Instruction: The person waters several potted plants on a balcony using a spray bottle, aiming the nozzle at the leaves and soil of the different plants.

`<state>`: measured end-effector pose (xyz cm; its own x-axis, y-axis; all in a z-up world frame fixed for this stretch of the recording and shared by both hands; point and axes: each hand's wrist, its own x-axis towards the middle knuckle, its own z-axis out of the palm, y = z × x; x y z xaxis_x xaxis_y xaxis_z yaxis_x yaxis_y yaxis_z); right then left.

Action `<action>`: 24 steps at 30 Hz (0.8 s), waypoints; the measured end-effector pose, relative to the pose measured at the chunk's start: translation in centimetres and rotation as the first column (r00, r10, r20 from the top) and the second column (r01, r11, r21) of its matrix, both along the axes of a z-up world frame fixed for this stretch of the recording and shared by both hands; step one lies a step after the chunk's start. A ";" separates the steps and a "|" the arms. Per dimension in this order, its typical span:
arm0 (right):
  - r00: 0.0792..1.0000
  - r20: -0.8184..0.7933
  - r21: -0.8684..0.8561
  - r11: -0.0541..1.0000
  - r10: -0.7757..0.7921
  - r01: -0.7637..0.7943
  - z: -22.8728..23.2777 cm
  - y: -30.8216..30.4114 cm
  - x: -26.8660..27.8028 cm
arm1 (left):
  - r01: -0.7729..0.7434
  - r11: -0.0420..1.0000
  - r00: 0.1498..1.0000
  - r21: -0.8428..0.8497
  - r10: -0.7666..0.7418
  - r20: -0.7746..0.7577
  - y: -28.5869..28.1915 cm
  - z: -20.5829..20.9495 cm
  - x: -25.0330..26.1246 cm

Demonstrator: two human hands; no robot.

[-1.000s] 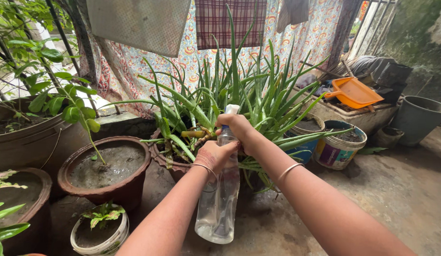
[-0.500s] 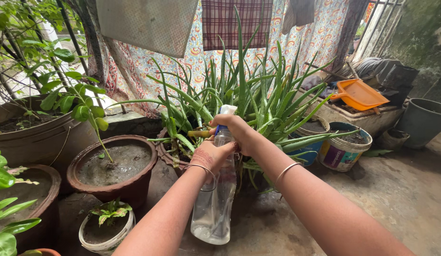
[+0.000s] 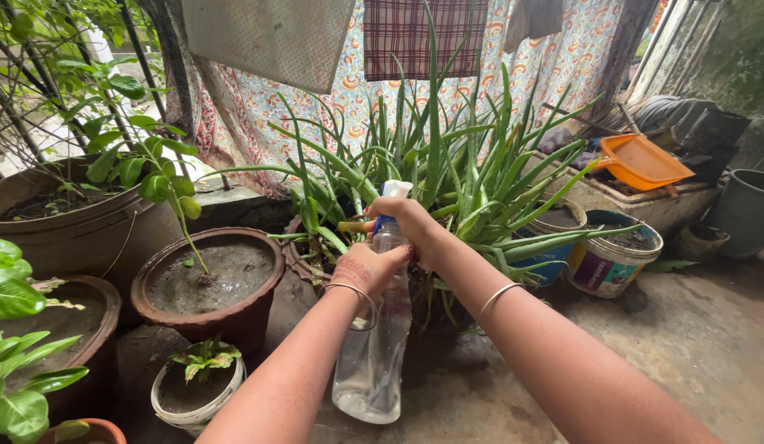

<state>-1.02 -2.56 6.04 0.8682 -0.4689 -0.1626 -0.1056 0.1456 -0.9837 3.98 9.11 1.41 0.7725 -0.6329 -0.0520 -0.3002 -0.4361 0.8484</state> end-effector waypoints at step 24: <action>0.997 0.051 0.045 0.997 -0.058 0.056 -2.1 -0.2 0.5 | 0.063 0.948 0.935 -0.311 -0.165 -0.313 -0.8 -2.1 0.0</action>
<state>-0.57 -2.81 3.91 0.8481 -0.5112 -0.1392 -0.0447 0.1928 -0.9802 3.94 8.33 -0.65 0.6645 -0.7417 -0.0915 -0.0133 -0.1341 0.9909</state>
